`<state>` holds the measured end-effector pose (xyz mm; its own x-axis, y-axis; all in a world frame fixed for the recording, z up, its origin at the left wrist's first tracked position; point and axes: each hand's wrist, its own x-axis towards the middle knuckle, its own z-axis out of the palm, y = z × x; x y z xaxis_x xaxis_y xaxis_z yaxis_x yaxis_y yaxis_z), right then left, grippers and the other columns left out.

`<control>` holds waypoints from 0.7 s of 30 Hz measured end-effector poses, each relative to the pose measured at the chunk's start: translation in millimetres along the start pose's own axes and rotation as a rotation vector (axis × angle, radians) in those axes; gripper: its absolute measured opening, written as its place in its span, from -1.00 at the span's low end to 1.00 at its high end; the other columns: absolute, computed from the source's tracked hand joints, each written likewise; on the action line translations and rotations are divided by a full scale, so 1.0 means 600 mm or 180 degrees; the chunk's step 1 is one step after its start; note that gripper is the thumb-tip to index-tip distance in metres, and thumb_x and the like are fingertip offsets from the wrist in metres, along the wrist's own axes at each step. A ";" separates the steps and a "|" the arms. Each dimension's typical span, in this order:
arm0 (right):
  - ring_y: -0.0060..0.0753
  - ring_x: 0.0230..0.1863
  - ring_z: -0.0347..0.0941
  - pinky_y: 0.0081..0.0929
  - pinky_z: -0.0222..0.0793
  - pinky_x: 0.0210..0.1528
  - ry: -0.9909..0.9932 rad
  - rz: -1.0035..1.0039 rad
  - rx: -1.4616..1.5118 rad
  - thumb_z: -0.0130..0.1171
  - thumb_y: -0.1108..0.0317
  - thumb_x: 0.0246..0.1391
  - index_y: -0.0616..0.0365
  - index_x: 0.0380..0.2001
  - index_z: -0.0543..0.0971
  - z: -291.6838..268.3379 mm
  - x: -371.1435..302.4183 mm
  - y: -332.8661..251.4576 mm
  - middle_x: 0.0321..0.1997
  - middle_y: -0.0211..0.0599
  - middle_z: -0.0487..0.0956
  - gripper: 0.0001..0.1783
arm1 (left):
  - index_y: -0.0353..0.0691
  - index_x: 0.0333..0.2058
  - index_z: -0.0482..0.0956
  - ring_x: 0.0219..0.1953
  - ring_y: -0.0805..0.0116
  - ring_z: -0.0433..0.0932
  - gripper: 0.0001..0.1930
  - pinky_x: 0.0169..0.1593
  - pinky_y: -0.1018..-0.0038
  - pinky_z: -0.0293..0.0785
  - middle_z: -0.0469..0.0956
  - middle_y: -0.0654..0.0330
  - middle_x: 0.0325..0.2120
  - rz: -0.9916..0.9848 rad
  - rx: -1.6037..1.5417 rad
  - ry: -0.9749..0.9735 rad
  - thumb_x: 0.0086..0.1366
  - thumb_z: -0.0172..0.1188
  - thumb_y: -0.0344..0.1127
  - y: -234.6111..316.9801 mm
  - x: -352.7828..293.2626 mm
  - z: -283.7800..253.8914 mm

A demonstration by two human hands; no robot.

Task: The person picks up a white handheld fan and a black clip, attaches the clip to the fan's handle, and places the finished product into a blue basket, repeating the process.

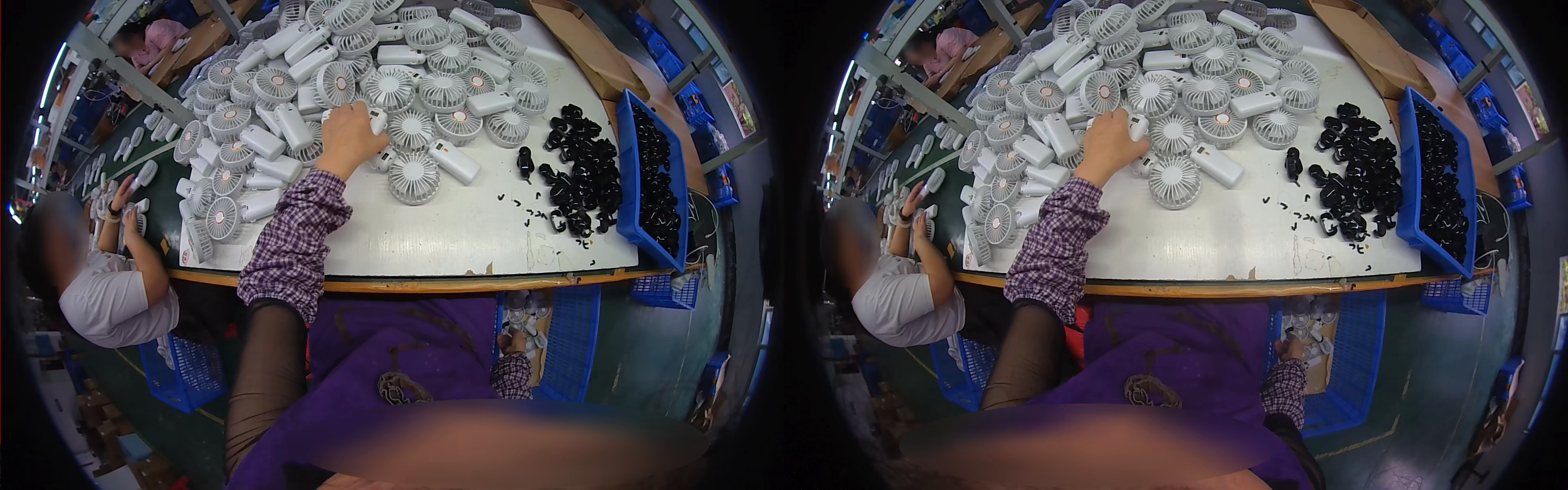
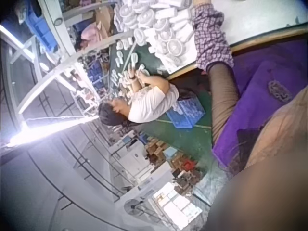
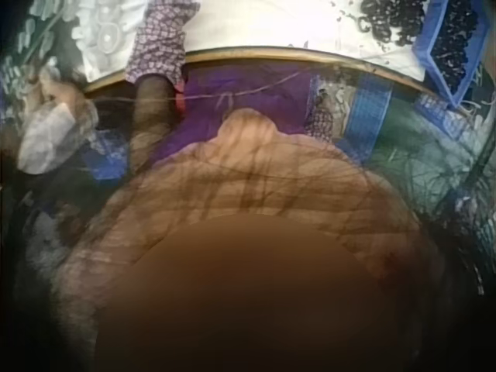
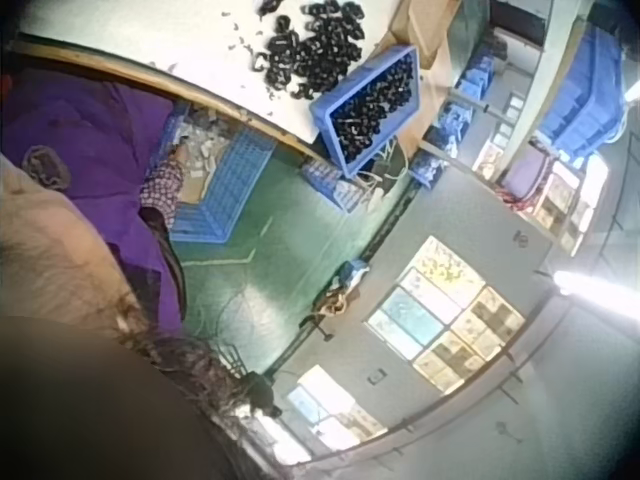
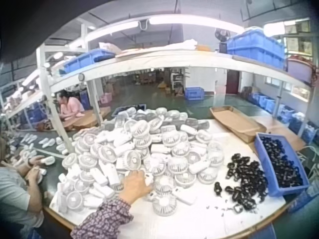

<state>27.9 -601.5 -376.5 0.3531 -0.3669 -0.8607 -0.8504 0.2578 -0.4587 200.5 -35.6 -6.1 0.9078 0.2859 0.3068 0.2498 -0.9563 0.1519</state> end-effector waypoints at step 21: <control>-0.54 -0.19 0.45 -0.60 0.34 -0.12 -0.2827 -0.4415 -0.0981 0.15 0.43 0.04 0.30 -0.07 0.50 0.290 -0.675 -0.331 -0.21 -0.25 0.54 -0.64 | -0.36 -0.25 0.50 -0.45 0.47 0.57 -0.59 -0.38 0.55 0.44 0.60 0.14 -0.50 -0.0722 -0.4194 -0.2187 0.09 0.34 -0.13 0.169 -0.334 -0.054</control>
<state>121.8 -348.8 24.8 0.8560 0.4617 0.2325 0.2714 -0.0187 -0.9623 32.8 -187.7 -21.8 0.9626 -0.0245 -0.2699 0.2684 -0.0515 0.9619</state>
